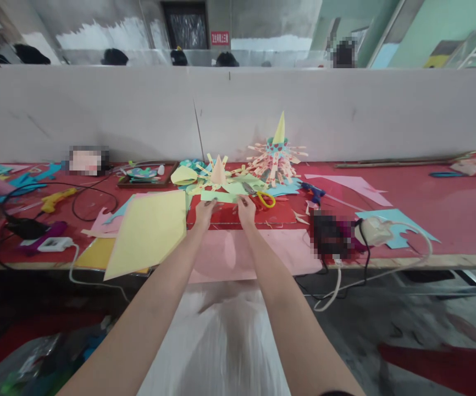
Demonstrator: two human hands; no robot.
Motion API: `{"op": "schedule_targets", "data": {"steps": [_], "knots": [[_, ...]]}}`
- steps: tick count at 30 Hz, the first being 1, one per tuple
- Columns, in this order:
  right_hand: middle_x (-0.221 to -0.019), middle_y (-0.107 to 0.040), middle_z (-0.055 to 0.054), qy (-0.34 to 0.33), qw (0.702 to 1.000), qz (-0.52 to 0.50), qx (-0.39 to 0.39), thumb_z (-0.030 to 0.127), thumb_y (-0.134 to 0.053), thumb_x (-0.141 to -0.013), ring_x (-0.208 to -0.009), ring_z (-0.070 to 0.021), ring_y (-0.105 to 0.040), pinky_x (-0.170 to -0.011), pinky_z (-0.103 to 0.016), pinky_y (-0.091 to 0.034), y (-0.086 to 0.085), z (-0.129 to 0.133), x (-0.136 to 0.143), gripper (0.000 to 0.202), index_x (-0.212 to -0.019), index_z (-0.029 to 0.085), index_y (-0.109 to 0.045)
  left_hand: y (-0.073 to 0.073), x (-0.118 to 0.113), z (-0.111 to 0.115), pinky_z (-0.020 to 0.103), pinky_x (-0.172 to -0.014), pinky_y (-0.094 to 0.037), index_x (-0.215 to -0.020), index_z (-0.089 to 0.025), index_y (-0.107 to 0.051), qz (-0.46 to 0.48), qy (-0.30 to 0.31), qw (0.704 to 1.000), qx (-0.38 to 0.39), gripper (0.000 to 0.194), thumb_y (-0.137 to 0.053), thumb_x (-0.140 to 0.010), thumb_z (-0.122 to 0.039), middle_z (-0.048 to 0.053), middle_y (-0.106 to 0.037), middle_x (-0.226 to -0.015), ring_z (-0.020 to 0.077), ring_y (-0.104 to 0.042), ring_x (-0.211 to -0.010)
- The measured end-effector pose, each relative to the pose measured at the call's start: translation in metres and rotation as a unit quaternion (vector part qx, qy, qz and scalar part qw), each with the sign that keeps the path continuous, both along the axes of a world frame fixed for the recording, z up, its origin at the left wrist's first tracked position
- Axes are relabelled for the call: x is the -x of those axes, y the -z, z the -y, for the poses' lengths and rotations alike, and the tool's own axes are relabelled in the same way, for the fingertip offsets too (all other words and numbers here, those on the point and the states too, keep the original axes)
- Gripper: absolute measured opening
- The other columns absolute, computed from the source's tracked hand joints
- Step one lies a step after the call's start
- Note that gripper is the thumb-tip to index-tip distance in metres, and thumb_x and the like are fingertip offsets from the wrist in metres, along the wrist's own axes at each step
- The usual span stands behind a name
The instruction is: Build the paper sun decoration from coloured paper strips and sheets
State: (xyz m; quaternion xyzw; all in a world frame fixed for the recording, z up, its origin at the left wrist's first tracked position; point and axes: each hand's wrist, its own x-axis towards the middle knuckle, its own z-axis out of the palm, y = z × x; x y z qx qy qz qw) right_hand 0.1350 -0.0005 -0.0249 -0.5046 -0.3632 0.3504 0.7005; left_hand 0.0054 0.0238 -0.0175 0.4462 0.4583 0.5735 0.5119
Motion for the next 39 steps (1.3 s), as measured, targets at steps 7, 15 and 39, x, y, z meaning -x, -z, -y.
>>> {"op": "schedule_targets", "data": {"steps": [7, 15, 39], "knots": [[-0.043, -0.046, 0.009, 0.031, 0.999, -0.034, 0.003, 0.033, -0.054, -0.066, -0.037, -0.0087, -0.045, -0.039, -0.021, -0.039, 0.006, 0.000, -0.006, 0.021, -0.081, 0.019, -0.053, 0.000, 0.000, 0.002, 0.027, -0.060, -0.051, -0.069, -0.018, -0.048, -0.019, -0.034, 0.999, -0.013, 0.013, -0.048, -0.081, -0.021, -0.002, -0.059, -0.067, 0.0138, -0.064, -0.061], [-0.039, -0.044, 0.010, -0.006, 1.000, 0.018, 0.013, 0.034, -0.052, -0.066, -0.034, -0.0082, -0.041, -0.038, -0.021, -0.034, 0.007, 0.004, -0.007, 0.023, -0.081, 0.018, -0.055, 0.003, -0.002, 0.004, 0.032, -0.061, -0.050, -0.069, -0.016, -0.060, -0.105, 0.005, 0.994, -0.012, 0.016, -0.063, -0.072, -0.031, 0.003, -0.065, -0.064, 0.0190, -0.063, -0.058], [-0.081, -0.063, -0.004, 0.014, 0.971, 0.232, 0.048, 0.026, -0.049, -0.066, -0.076, -0.0177, -0.056, -0.079, -0.033, -0.044, 0.008, 0.027, -0.004, 0.020, -0.078, 0.018, -0.063, 0.003, -0.003, 0.009, 0.031, -0.077, -0.046, -0.074, -0.016, -0.063, -0.199, -0.022, 0.977, -0.067, 0.008, -0.063, -0.069, -0.023, 0.006, -0.068, -0.082, 0.0212, -0.062, -0.083]]}}
